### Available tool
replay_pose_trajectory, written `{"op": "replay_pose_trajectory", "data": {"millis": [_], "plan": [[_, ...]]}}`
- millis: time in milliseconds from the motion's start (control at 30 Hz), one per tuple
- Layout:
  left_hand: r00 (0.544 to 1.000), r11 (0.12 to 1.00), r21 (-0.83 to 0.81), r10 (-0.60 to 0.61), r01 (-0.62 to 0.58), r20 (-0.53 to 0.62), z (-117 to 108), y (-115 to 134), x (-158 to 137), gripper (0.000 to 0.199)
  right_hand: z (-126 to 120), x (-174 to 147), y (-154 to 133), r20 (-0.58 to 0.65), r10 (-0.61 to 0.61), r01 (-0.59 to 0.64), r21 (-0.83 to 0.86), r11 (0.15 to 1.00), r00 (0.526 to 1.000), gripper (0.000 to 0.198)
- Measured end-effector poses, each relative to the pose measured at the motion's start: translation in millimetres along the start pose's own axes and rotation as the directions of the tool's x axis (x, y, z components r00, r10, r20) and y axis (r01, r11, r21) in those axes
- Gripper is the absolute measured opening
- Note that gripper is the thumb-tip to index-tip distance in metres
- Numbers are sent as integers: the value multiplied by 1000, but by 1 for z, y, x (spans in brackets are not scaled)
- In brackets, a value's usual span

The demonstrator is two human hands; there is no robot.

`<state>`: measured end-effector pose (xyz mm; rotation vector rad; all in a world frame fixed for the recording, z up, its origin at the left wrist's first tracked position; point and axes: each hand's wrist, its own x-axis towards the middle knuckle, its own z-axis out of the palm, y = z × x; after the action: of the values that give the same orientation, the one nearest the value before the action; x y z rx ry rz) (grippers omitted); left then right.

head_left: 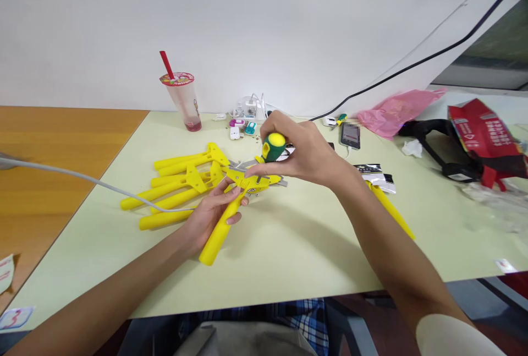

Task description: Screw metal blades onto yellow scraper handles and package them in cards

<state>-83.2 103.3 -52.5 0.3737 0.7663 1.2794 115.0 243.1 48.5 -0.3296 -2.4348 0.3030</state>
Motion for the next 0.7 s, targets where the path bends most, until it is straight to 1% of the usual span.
{"op": "replay_pose_trajectory", "data": {"millis": [100,233,300,400,467,533,633,700], "plan": [[1000,1000,9,18,-18,0,1,1,0,27,2,1,-1,50,4,-7,60,998,999,48],[998,999,-12,43,-43,-39,3,3,1,27,1,3,-4,142,-9,-14,160,987,990,30],[998,999,-28,33,-35,-61,4,3,2,27,-2,3,-7,172,-17,-18,201,979,985,29],[996,999,-37,27,-30,-79,3,2,3,27,-5,3,-10,207,-18,-37,261,965,978,34],[996,999,-33,28,-31,-89,2,3,4,27,-6,3,-10,217,-11,-52,282,958,976,35],[995,999,-25,23,-26,-97,1,4,4,26,-7,3,-9,210,-5,-56,280,958,978,31],[995,1000,-15,2,-3,-99,1,5,4,25,-8,3,-5,190,-12,-38,258,965,982,24],[995,1000,-11,-3,2,-96,1,4,4,24,-8,3,-3,182,-13,-30,229,973,983,24]]}}
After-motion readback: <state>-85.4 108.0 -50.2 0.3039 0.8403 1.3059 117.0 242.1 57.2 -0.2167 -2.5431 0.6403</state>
